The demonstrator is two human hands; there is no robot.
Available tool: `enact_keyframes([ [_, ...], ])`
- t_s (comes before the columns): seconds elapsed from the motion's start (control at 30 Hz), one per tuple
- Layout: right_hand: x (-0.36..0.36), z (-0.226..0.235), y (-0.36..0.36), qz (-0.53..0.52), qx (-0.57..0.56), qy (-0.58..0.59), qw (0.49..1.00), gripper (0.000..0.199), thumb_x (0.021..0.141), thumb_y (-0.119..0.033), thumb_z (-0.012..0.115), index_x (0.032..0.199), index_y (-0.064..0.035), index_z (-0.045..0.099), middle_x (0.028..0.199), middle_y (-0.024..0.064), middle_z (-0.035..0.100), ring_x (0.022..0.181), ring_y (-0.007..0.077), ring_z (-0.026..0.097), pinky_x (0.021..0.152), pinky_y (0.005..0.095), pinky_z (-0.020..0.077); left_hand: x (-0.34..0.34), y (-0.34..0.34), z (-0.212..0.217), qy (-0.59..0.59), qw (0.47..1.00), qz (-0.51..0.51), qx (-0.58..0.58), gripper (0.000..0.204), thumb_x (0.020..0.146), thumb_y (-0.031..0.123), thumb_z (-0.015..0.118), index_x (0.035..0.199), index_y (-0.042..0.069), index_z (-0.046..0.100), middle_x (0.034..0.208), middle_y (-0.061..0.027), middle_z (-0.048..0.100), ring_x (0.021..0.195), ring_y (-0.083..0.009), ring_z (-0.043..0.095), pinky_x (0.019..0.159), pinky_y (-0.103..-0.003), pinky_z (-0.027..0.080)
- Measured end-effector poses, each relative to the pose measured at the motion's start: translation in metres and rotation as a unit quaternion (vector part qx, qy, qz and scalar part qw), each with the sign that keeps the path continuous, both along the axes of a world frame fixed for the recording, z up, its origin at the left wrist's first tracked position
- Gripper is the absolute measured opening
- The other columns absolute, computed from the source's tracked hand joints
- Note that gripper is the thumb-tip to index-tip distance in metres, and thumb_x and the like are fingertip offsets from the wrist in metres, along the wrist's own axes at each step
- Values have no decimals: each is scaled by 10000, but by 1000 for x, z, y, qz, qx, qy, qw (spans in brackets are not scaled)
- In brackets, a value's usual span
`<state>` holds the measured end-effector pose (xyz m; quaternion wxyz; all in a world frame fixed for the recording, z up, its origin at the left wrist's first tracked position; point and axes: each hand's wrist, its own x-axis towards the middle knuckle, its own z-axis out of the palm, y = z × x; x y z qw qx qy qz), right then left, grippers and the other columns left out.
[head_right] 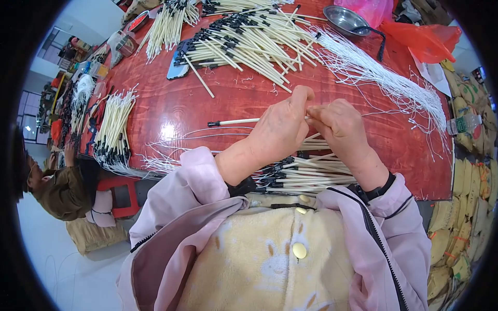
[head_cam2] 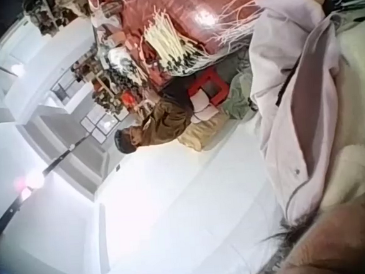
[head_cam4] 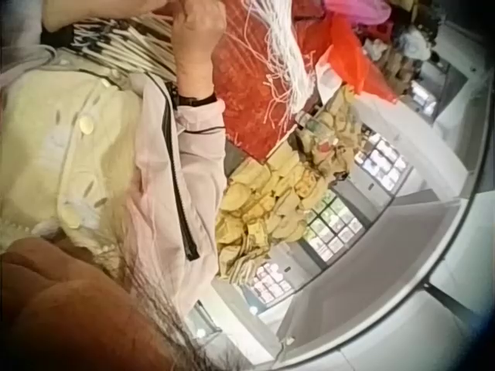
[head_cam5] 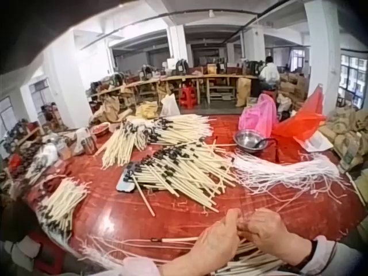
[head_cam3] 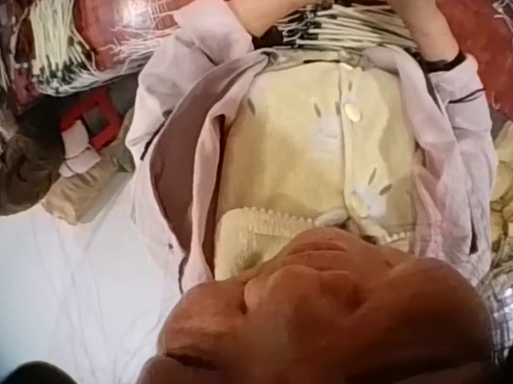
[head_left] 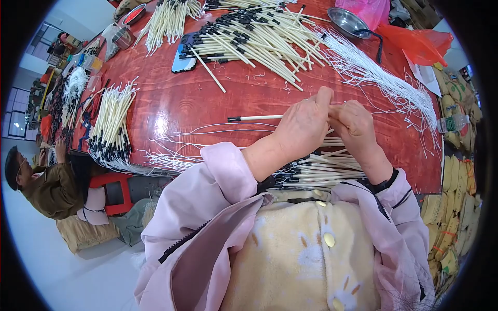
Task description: The person threads a white cord through a plastic tube by hand and repeats this process for several tubes. They then gather the completed assemblies into a bundle and place them on the table.
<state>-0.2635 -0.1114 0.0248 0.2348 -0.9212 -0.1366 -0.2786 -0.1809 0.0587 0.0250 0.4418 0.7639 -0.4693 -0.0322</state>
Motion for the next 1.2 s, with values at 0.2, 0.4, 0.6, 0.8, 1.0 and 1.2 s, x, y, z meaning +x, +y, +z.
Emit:
enact_keyframes([
  [0.2,3,1,5,11,-17,10,1000,188,756,-54,809,924,-51,724,773,79,662,725,292,615,696,401,497,-2,5,11,11,1000,-2,1,400,825,-8,607,1209,4,494,1168,-252,551,1003,-500,599,786,-544,509],
  [0.4,5,3,5,31,-17,60,998,138,778,-22,787,872,-35,688,780,91,659,752,296,610,682,390,484,-3,41,37,-208,978,22,10,318,792,26,683,1085,14,560,1168,-190,550,1089,-425,598,873,-539,489],
  [0.6,2,12,-7,11,16,93,996,84,812,-43,767,872,-39,709,779,88,674,751,280,611,687,387,485,16,140,67,-67,988,137,33,455,785,99,818,1189,3,630,1215,-137,642,1070,-269,628,899,-390,510],
  [0.8,6,11,-1,34,19,135,990,64,835,-75,753,876,-41,717,783,83,682,755,275,614,686,384,488,15,163,49,171,975,141,18,279,845,-34,760,1107,-17,666,976,-31,720,825,-63,630,732,-218,506],
  [1.0,6,10,-5,49,19,116,992,67,826,-68,752,876,-42,716,792,88,683,759,282,617,692,387,487,15,157,49,140,975,165,51,111,885,-13,712,983,-17,660,768,-75,687,677,-98,621,607,-294,492],
  [1.2,2,11,-4,59,-7,92,994,74,815,-59,746,873,-41,703,799,93,676,759,300,613,707,404,485,10,158,50,26,987,134,82,87,897,-4,695,967,-16,644,839,-100,723,671,-200,662,619,-351,508],
])
